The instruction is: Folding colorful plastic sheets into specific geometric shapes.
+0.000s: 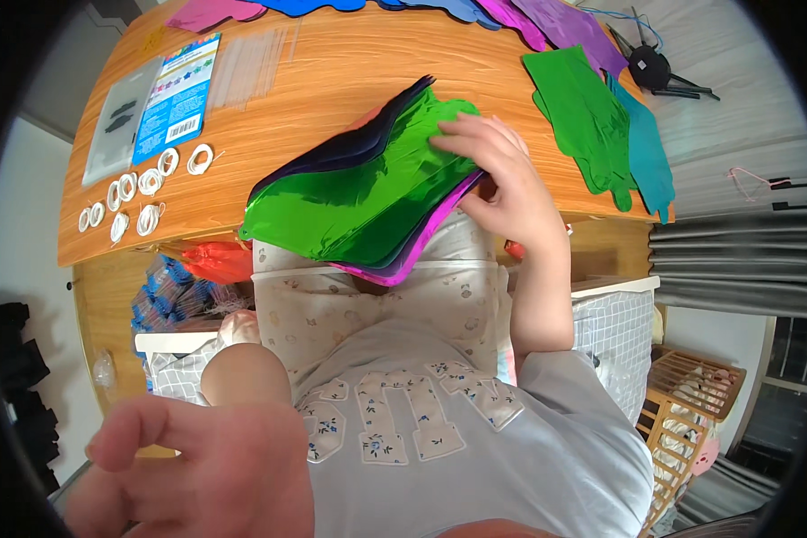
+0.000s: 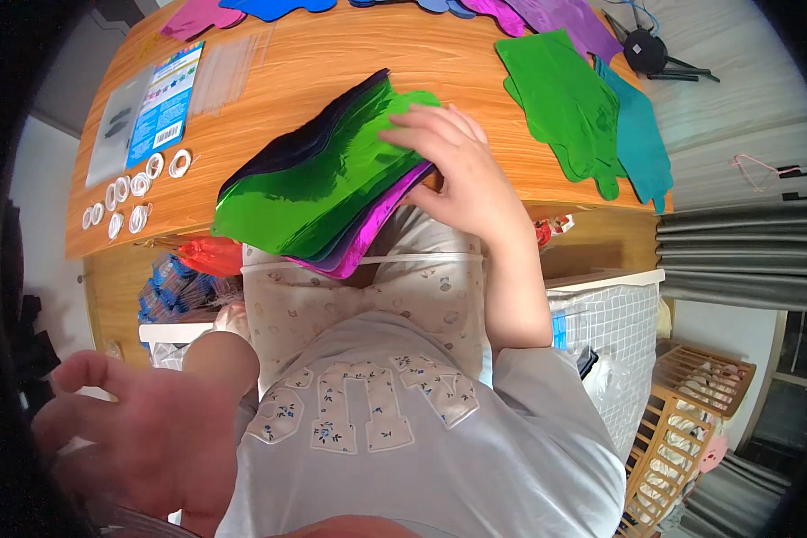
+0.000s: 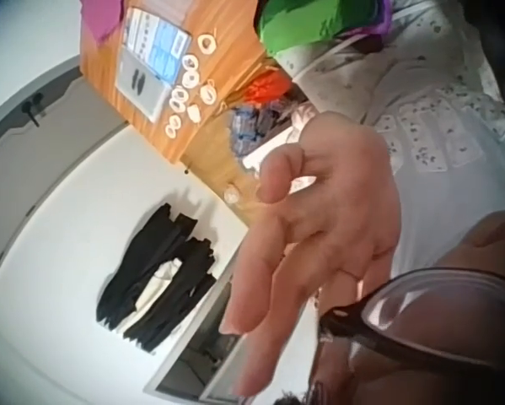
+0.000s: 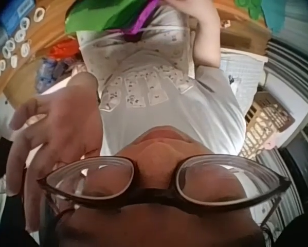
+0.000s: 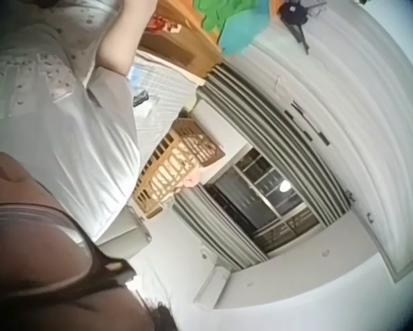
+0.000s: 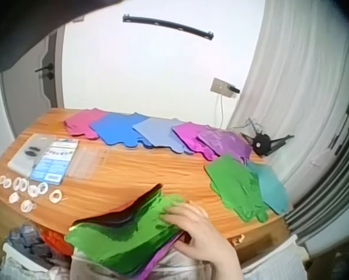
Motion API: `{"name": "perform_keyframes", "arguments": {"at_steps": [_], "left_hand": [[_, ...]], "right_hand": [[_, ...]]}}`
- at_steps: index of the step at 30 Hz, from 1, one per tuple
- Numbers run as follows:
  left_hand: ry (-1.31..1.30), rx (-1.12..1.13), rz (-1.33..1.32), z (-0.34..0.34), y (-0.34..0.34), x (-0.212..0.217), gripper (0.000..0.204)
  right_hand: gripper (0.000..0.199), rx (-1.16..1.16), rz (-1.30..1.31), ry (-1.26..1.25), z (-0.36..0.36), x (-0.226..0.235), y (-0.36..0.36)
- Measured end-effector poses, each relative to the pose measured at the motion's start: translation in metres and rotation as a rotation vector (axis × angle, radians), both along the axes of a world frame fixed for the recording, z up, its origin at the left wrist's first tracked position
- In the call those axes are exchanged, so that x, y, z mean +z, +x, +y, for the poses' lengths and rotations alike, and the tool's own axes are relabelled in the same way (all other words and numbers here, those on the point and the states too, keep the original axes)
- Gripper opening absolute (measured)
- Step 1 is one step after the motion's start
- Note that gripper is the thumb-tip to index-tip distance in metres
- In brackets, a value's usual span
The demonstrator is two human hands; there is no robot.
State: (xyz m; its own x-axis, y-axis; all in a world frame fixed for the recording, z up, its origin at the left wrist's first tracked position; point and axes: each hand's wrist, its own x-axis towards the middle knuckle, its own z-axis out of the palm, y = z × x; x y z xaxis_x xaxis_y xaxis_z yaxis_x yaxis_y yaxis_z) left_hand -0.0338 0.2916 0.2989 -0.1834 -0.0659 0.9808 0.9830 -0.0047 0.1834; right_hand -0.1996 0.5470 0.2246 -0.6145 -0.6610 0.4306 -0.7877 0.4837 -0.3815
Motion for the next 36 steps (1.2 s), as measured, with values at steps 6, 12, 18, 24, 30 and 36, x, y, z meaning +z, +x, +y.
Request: {"name": "perform_keyframes", "arguments": {"at_steps": [6,12,18,24,30,36], "left_hand": [[0.552,0.568,0.048,0.014,0.001,0.000,0.035],[0.091,0.776,0.134,-0.003,-0.002,-0.009,0.037],[-0.508,0.757,0.185,-0.035,0.006,0.002,0.053],[-0.244,0.933,0.337,-0.028,-0.015,-0.009,0.046],[-0.808,0.626,-0.657,-0.075,-0.122,-0.037,0.044],[-1.059,0.487,-0.939,-0.104,-0.173,-0.061,0.051]], "right_hand": [[0.040,0.062,-0.054,-0.021,0.005,-0.011,0.003],[0.036,-0.234,0.106,0.029,0.000,-0.015,0.035],[0.041,-0.269,0.124,0.004,-0.007,-0.009,0.043],[0.047,-0.080,-0.032,-0.021,0.000,0.010,0.044],[0.054,-0.229,-0.093,-0.186,0.058,-0.005,0.014],[0.059,-0.162,-0.172,-0.093,0.064,0.003,-0.012]]}}
